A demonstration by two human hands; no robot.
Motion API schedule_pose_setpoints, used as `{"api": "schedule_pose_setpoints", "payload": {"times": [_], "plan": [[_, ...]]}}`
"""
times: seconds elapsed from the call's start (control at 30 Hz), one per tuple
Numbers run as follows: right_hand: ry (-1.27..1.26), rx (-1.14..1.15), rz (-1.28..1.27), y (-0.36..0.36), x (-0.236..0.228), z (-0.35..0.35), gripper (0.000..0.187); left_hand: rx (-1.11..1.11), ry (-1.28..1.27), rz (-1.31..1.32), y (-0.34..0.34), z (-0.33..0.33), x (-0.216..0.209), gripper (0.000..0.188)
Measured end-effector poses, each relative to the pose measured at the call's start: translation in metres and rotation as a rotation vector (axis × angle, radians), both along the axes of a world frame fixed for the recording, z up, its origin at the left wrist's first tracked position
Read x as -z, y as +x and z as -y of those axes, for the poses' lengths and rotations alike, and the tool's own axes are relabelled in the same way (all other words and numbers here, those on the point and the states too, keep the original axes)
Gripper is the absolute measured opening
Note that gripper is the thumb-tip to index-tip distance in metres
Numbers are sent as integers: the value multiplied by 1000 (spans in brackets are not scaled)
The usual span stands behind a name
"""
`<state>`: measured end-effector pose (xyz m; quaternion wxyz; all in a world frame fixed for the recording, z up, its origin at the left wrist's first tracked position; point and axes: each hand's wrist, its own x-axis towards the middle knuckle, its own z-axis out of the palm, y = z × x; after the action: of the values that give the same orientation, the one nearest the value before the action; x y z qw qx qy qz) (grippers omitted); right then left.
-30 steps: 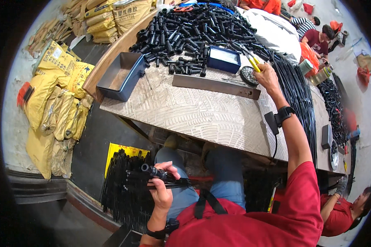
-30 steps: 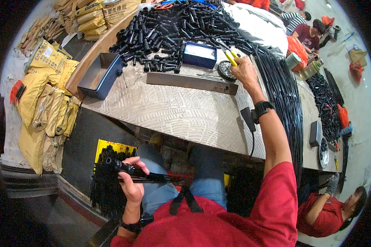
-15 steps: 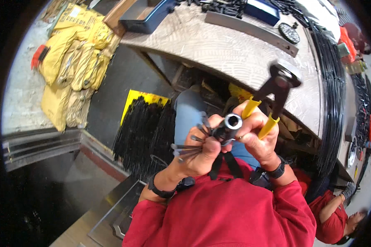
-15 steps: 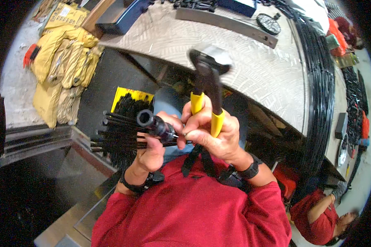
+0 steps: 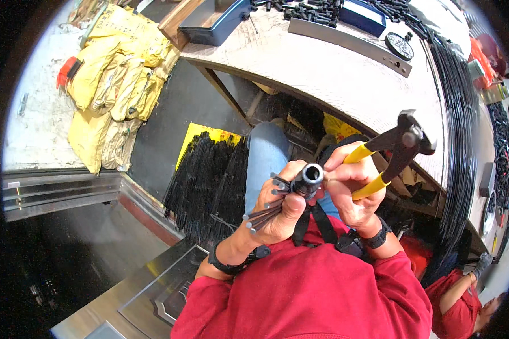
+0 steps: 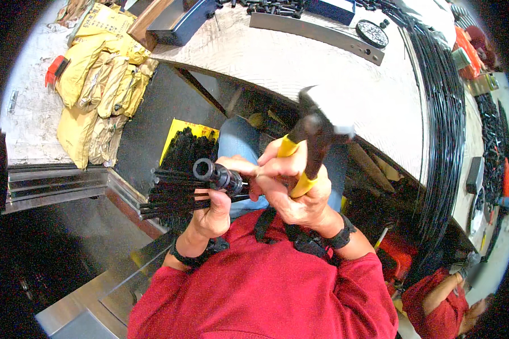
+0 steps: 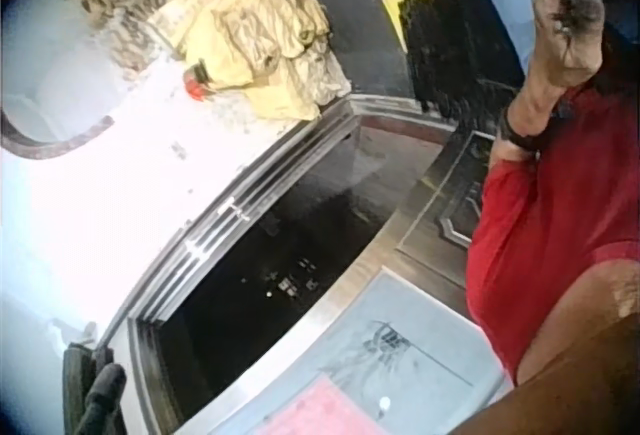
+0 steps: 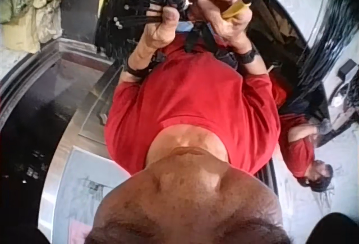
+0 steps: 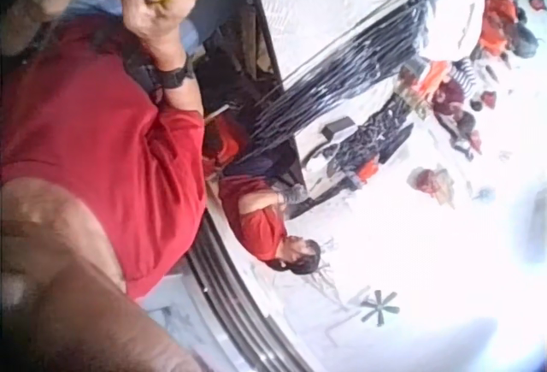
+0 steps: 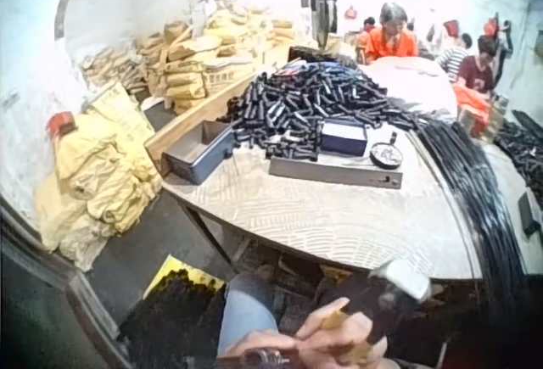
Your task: The person picks up a bundle of black rods, inserts them into a black plastic component, and secures them by threading a wire through the assembly. They then use pliers to trim the excess wire and rods before setting the finished unit aside and repeating the process.
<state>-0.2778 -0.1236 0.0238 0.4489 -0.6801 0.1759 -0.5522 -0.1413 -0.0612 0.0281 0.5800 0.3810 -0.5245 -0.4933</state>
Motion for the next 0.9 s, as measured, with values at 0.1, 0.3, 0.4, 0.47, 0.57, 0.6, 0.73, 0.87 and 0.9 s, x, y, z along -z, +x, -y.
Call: {"api": "schedule_pose_setpoints", "payload": {"times": [0.1, 0.3, 0.4, 0.47, 0.57, 0.6, 0.73, 0.87, 0.9], "plan": [[-258, 175, -173, -11, -3, 10, 19, 28, 113, -111, -5, 1, -2, 60], [-117, 3, -419, -20, -29, 19, 12, -71, 44, 25, -10, 4, 4, 54], [-59, -97, -416, -26, -27, 23, 14, -59, 43, 24, -8, 7, 11, 55], [-80, -62, -436, -25, -24, 20, 19, -59, 34, 31, -10, 9, 12, 52], [-155, 41, -432, -21, -14, 18, 26, -122, 20, 47, -12, 12, 11, 49], [-179, 100, -404, -18, -10, 17, 26, -131, -9, 18, -12, 13, 15, 48], [-287, 277, -351, -13, 2, 14, 23, -204, 47, 40, -13, 9, 13, 45], [-367, 282, -364, -16, 0, 16, 26, -275, -7, 96, -16, 6, 15, 43], [-369, 286, -363, -16, 2, 18, 26, -251, 33, 114, -13, 4, 16, 45]]}}
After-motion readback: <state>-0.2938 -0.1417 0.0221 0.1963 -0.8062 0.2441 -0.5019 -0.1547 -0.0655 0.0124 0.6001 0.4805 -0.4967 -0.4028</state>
